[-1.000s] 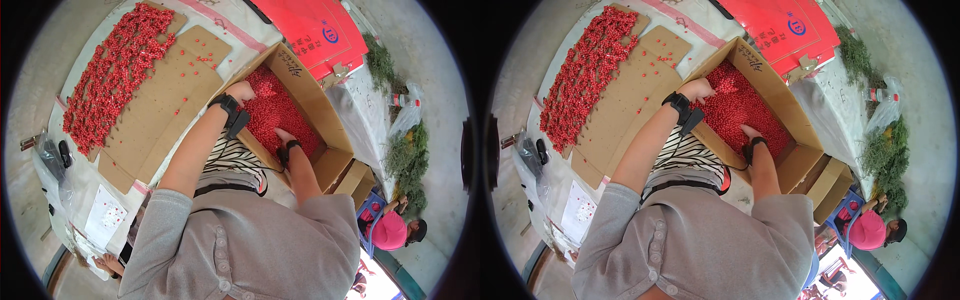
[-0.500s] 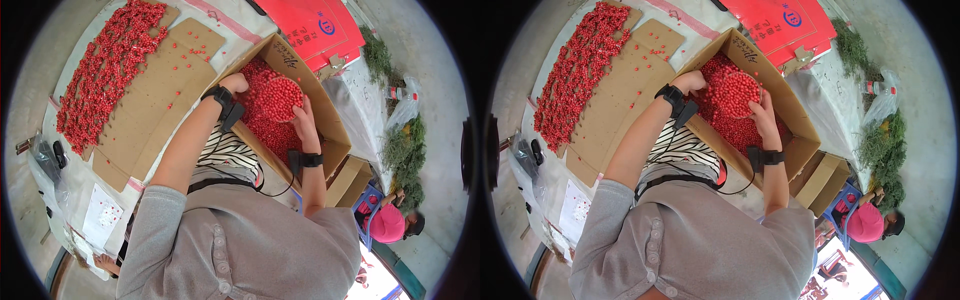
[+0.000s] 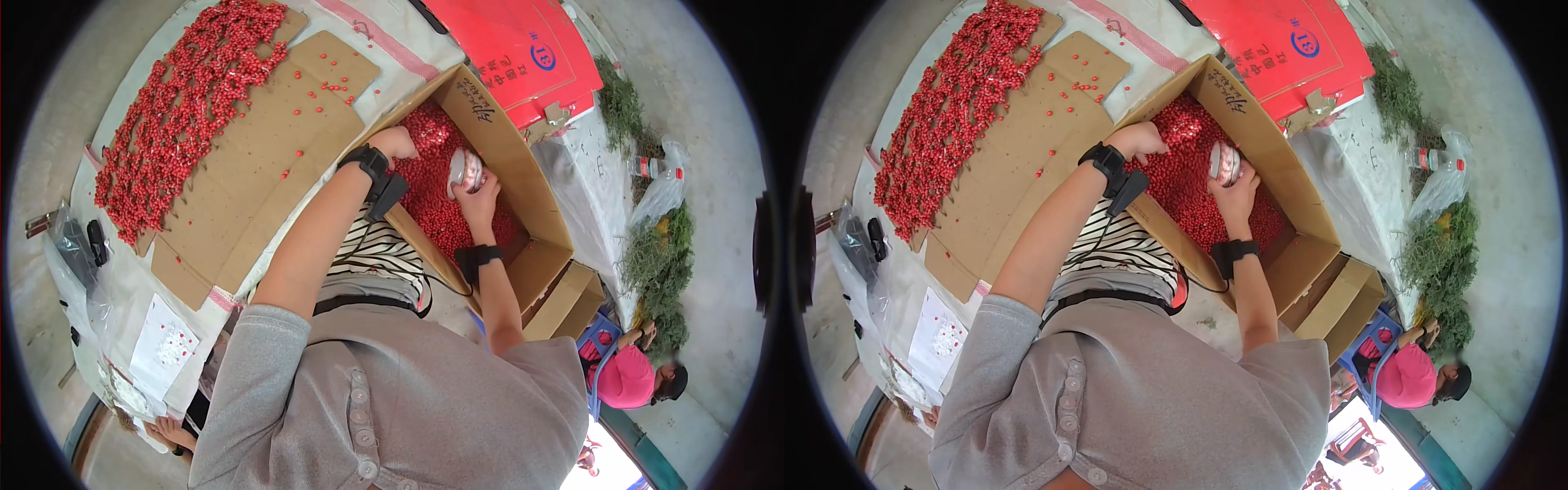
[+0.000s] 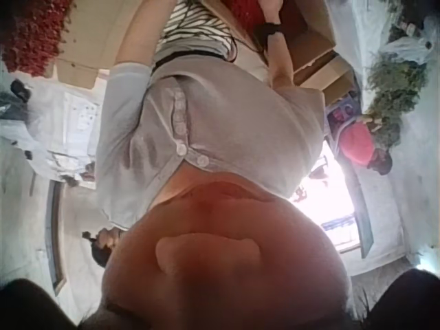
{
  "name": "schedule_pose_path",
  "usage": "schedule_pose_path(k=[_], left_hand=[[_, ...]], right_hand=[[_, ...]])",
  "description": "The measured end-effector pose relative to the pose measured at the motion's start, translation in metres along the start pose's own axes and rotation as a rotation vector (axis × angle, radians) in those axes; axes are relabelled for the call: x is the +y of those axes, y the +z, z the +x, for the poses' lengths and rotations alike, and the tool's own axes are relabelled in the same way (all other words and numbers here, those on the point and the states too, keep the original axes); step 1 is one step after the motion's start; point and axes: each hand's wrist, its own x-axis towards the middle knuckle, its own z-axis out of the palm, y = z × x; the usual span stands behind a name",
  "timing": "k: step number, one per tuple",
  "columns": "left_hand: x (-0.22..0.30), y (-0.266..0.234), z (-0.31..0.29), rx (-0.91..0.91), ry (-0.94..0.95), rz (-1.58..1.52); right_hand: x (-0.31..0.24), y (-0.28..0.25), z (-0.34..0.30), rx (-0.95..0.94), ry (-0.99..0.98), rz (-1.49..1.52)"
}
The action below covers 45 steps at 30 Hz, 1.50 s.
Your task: The person picks up bunches of red decorative berries from a cardboard sheet and places them into a cardboard box containing many similar items.
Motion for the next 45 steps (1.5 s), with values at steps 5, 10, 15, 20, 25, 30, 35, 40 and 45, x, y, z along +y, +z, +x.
schedule_pose_path(k=[5,10,15,20,25,30,35,40,45], left_hand=[[0.007,0.003,-0.005,-0.011,0.045,-0.022],[-0.002,0.003,0.004,0.021,0.019,-0.043],[-0.005,0.002,0.003,-0.01,0.032,-0.068],[-0.002,0.003,0.011,-0.027,-0.033,-0.031],[0.001,0.001,0.001,-0.028,-0.053,-0.037],[0.001,0.003,0.001,-0.048,-0.023,-0.078],[-0.006,0.005,0.009,-0.036,-0.025,-0.08],[0.011,-0.001,-0.004,-0.107,0.097,-0.04],[0.035,-0.006,-0.023,-0.05,0.177,-0.009]], right_hand=[[0.162,0.087,-0.007,-1.008,0.737,0.177],[0.159,0.084,-0.023,-0.932,1.151,0.5],[0.049,-0.01,-0.007,-0.797,0.88,1.017],[-0.038,-0.062,0.013,-0.525,0.498,1.149],[-0.09,-0.059,0.029,0.013,-0.233,0.048],[-0.092,-0.045,0.029,0.145,-0.357,-0.373],[-0.056,-0.03,0.017,0.143,-0.226,-0.294],[0.002,-0.002,-0.006,0.046,0.006,-0.202],[0.063,0.026,-0.009,-0.635,0.369,-0.276]])
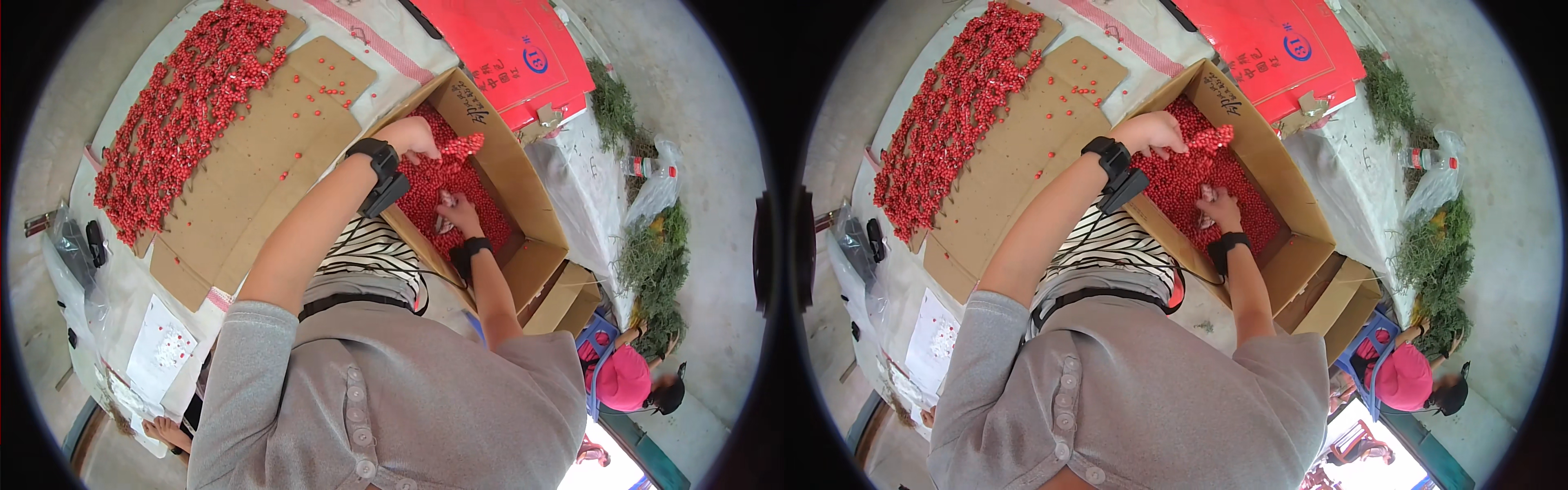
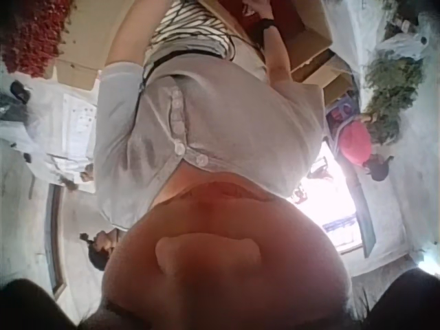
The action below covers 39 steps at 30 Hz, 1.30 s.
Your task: The person picks up bunches of red decorative berries from a cardboard sheet and places them into a cardboard box containing many similar items.
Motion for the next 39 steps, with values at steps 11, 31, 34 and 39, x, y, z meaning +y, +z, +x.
schedule_pose_path(k=[11,31,34,39], left_hand=[[-0.006,-0.009,-0.042,0.655,0.34,0.154],[-0.105,-0.105,-0.035,0.856,0.393,-1.737],[-0.106,-0.109,-0.035,0.91,0.364,-1.665],[-0.102,-0.114,-0.036,0.964,0.309,-1.659]], right_hand=[[0.024,0.044,0.031,-0.234,0.034,0.199],[-0.003,0.026,0.009,-0.174,0.009,0.158],[0.0,0.031,0.013,-0.266,0.056,0.232],[0.014,0.039,0.02,-0.28,0.111,0.331]])
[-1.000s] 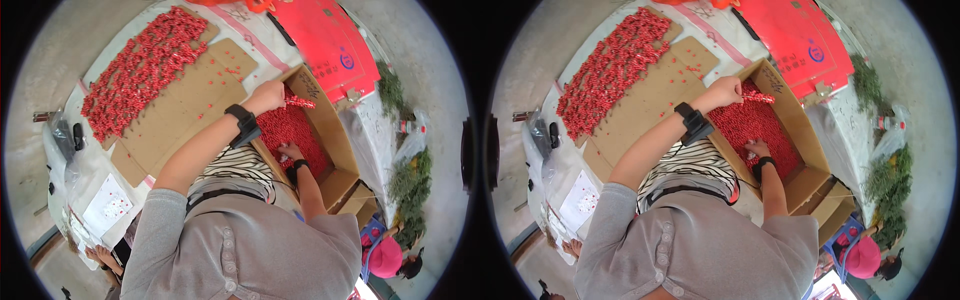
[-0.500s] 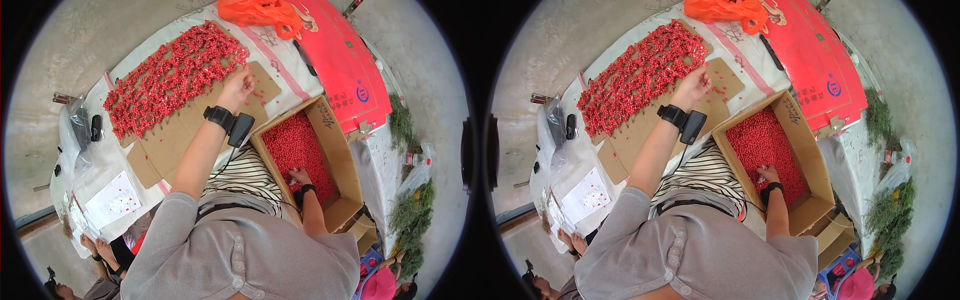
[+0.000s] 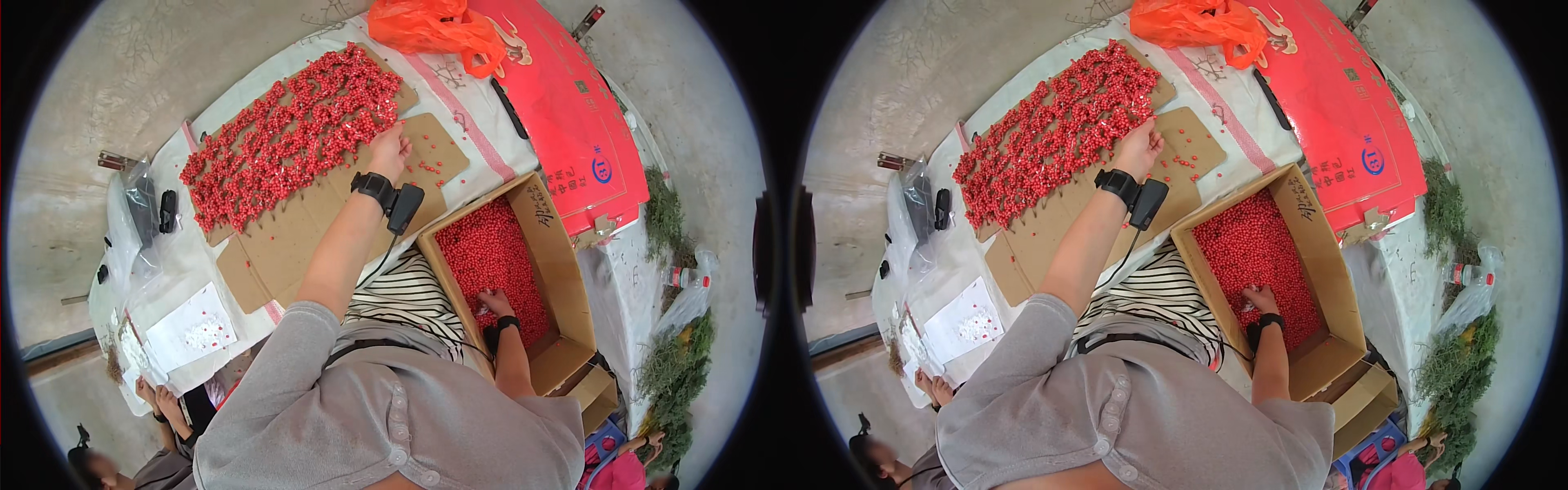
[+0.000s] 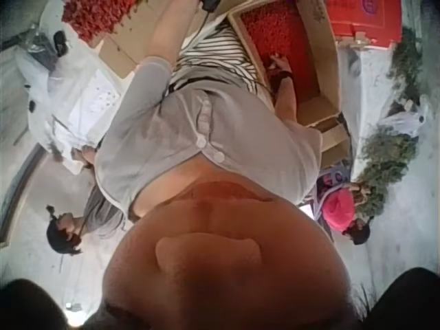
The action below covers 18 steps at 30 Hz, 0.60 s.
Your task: The person picks up bunches of red decorative berries from a cardboard sheet and places them into a cardboard box containing many similar items.
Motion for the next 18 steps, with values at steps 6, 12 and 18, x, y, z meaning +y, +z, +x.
schedule_pose_path(k=[6,12,18], left_hand=[[-0.001,-0.002,0.005,0.074,0.01,-0.084],[0.001,0.002,-0.006,0.039,-0.013,-0.1],[0.008,-0.002,-0.032,-0.104,-0.133,-0.02]], right_hand=[[0.01,0.002,0.014,0.017,-0.032,-0.017],[0.008,0.0,0.012,-0.008,-0.014,-0.024],[-0.002,0.001,0.005,-0.029,0.035,-0.029]])
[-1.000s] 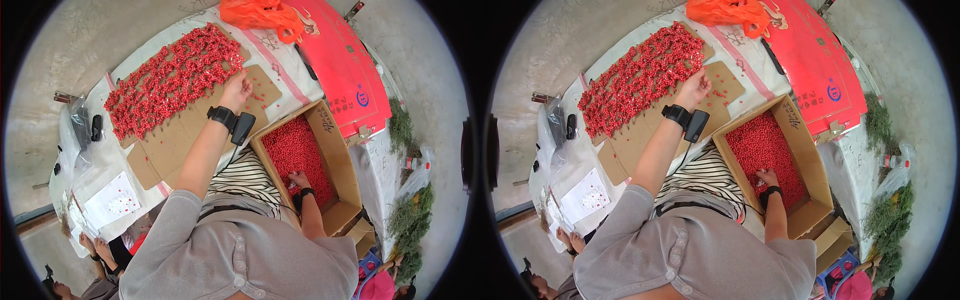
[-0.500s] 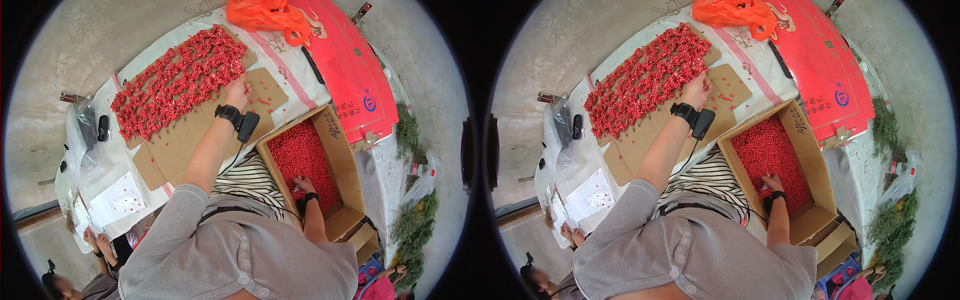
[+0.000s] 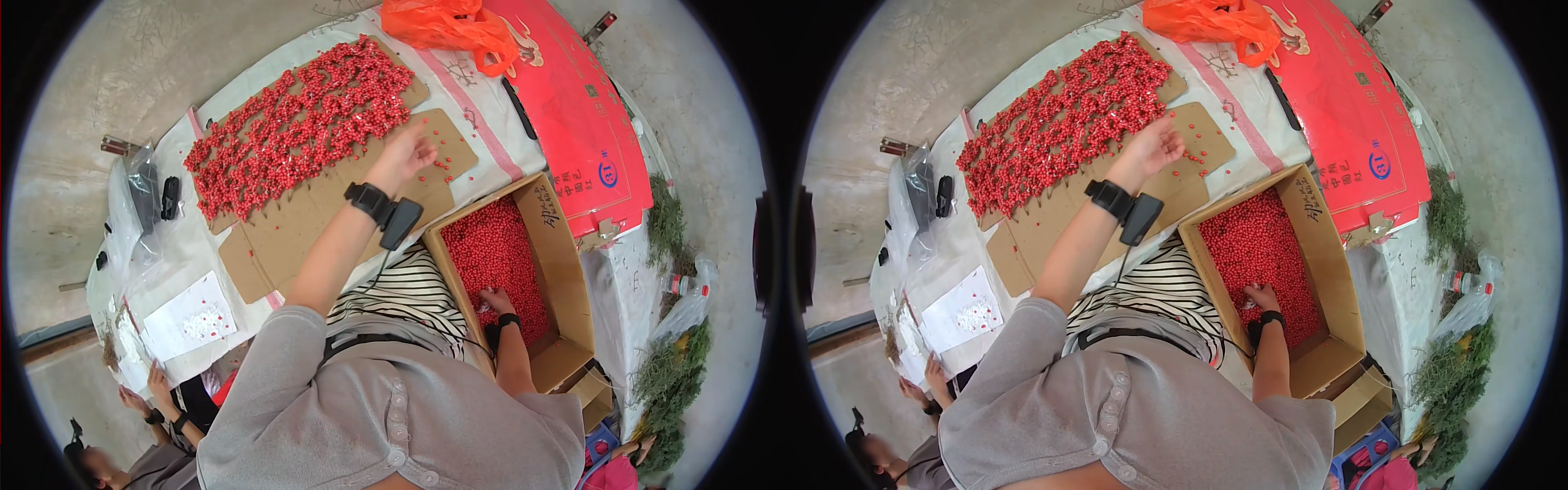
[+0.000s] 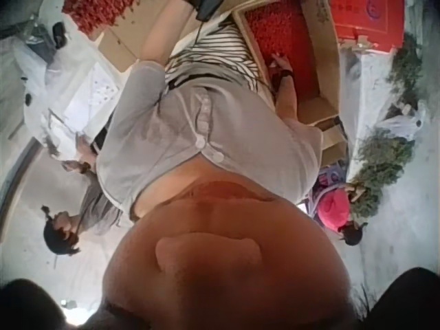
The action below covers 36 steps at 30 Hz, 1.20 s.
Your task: The person picks up bunches of red decorative berries from a cardboard sheet and places them into a cardboard box containing many similar items.
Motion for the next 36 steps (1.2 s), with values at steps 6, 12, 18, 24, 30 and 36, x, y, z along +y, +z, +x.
schedule_pose_path(k=[6,12,18,24,30,36], left_hand=[[0.056,-0.054,-0.094,-0.471,-0.043,0.406],[0.109,-0.195,-0.198,0.009,0.374,0.279],[0.091,-0.309,-0.292,0.475,0.641,-0.032],[0.052,-0.364,-0.326,0.701,0.59,-0.211],[0.047,-0.394,-0.364,1.091,0.577,0.008],[0.009,-0.474,-0.375,1.378,0.545,0.265]], right_hand=[[0.007,-0.002,0.002,-0.096,0.049,-0.067],[-0.026,-0.02,-0.031,-0.128,0.143,-0.019],[-0.045,-0.044,-0.036,-0.457,0.141,0.298],[-0.07,-0.038,-0.024,-0.579,0.124,0.335],[-0.061,-0.026,-0.017,-0.4,0.057,0.257],[-0.071,-0.014,-0.026,-0.296,0.078,0.152]])
